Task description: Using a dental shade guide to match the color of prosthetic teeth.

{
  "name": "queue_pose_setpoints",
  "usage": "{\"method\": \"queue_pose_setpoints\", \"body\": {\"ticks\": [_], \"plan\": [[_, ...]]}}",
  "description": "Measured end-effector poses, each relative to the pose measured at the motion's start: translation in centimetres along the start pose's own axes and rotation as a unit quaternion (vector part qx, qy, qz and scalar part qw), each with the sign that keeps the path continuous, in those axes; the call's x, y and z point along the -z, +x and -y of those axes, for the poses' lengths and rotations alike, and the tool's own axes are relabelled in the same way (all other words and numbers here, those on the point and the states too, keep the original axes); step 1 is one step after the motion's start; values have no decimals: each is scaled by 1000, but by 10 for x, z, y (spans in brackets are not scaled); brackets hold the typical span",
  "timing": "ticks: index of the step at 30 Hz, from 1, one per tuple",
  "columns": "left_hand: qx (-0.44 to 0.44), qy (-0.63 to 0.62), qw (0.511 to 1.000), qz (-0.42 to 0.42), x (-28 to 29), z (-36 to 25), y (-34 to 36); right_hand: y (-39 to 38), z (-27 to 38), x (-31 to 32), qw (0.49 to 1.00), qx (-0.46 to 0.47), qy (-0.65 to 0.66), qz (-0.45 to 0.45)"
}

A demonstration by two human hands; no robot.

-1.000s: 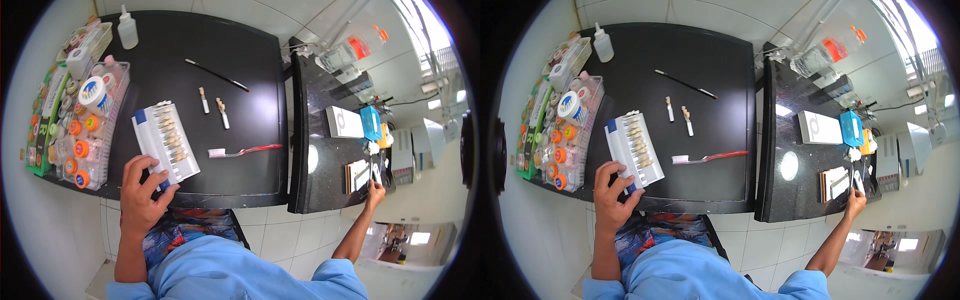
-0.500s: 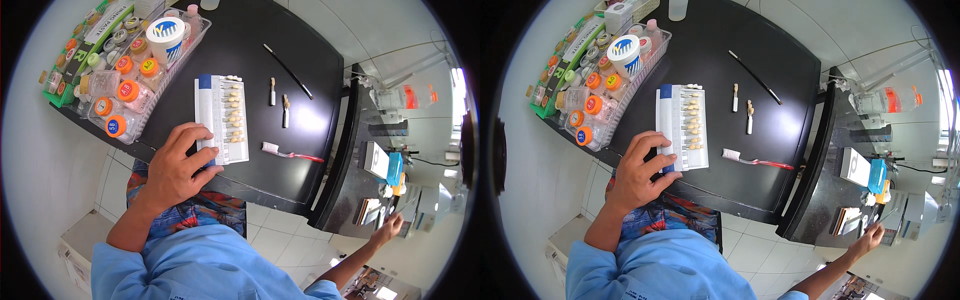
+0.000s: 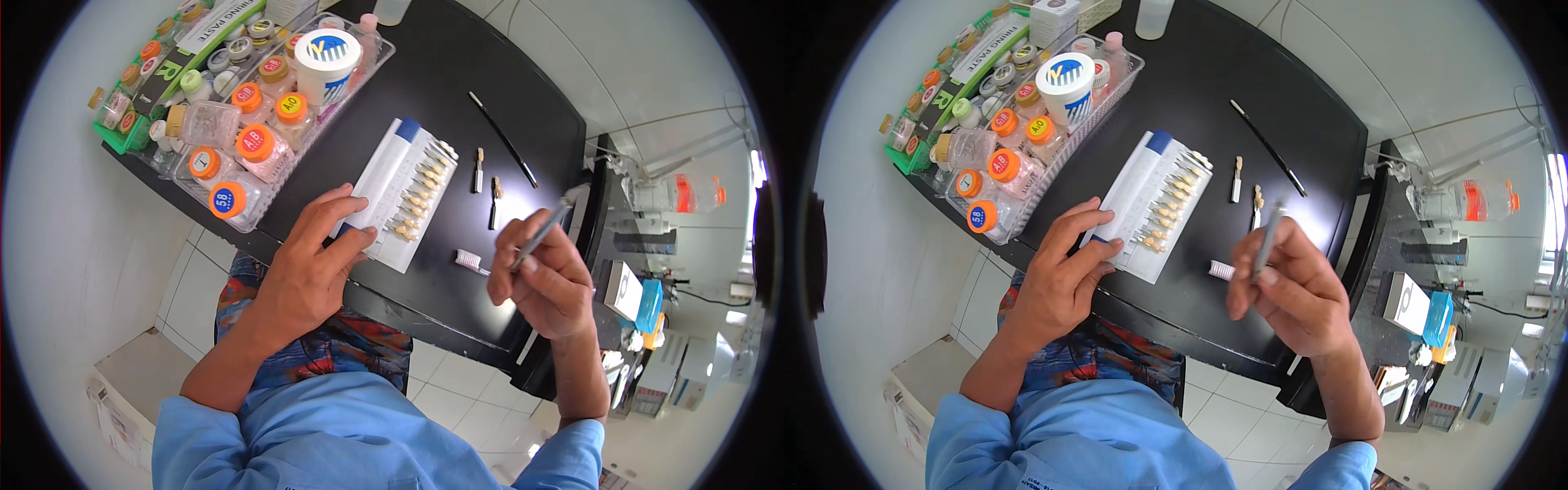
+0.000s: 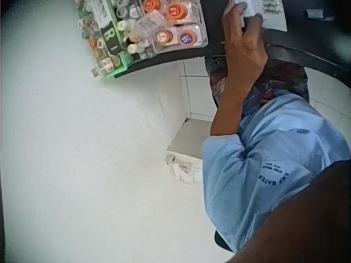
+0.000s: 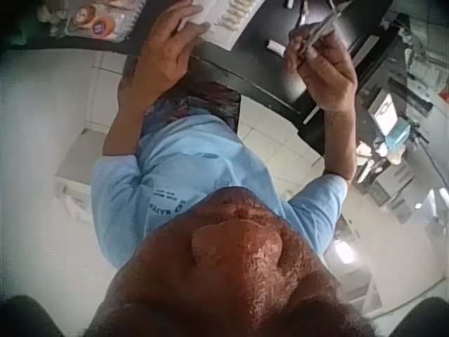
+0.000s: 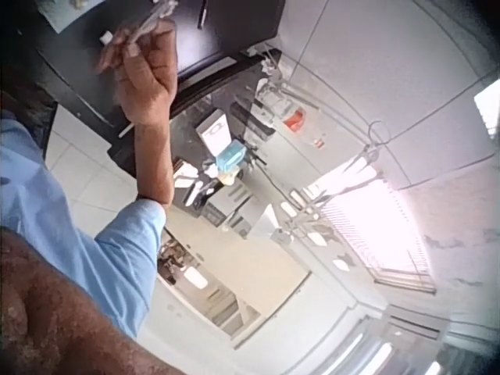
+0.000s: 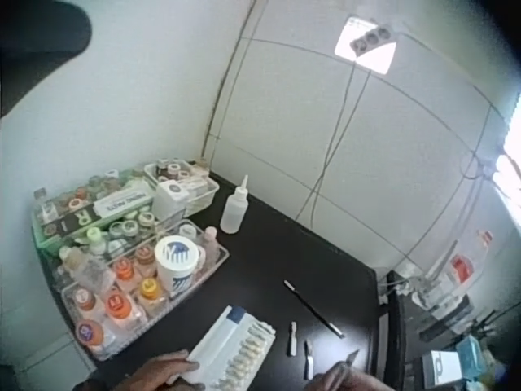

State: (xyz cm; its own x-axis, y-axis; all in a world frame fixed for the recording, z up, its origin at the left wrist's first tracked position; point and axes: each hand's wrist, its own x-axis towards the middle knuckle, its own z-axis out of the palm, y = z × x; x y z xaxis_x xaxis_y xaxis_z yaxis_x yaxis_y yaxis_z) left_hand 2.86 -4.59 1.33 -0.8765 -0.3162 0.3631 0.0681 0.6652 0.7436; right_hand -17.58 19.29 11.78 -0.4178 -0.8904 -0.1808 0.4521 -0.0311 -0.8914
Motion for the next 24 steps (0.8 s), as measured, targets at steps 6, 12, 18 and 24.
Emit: {"method": "queue_pose_setpoints", "body": {"ticks": [6, 12, 18, 24], "plan": [[34, 49, 997, -52, -5, -3, 1, 42, -5, 12, 993, -61, -85, 54], [15, 64, 997, -52, -3, -2, 4, 61, -10, -6, 858, 66, -509, -3], [37, 118, 992, -23, -11, -10, 6, 52, -14, -4, 728, 200, -651, 78], [45, 83, 995, -29, -13, -7, 7, 48, -19, -5, 700, 142, -687, 135]]}}
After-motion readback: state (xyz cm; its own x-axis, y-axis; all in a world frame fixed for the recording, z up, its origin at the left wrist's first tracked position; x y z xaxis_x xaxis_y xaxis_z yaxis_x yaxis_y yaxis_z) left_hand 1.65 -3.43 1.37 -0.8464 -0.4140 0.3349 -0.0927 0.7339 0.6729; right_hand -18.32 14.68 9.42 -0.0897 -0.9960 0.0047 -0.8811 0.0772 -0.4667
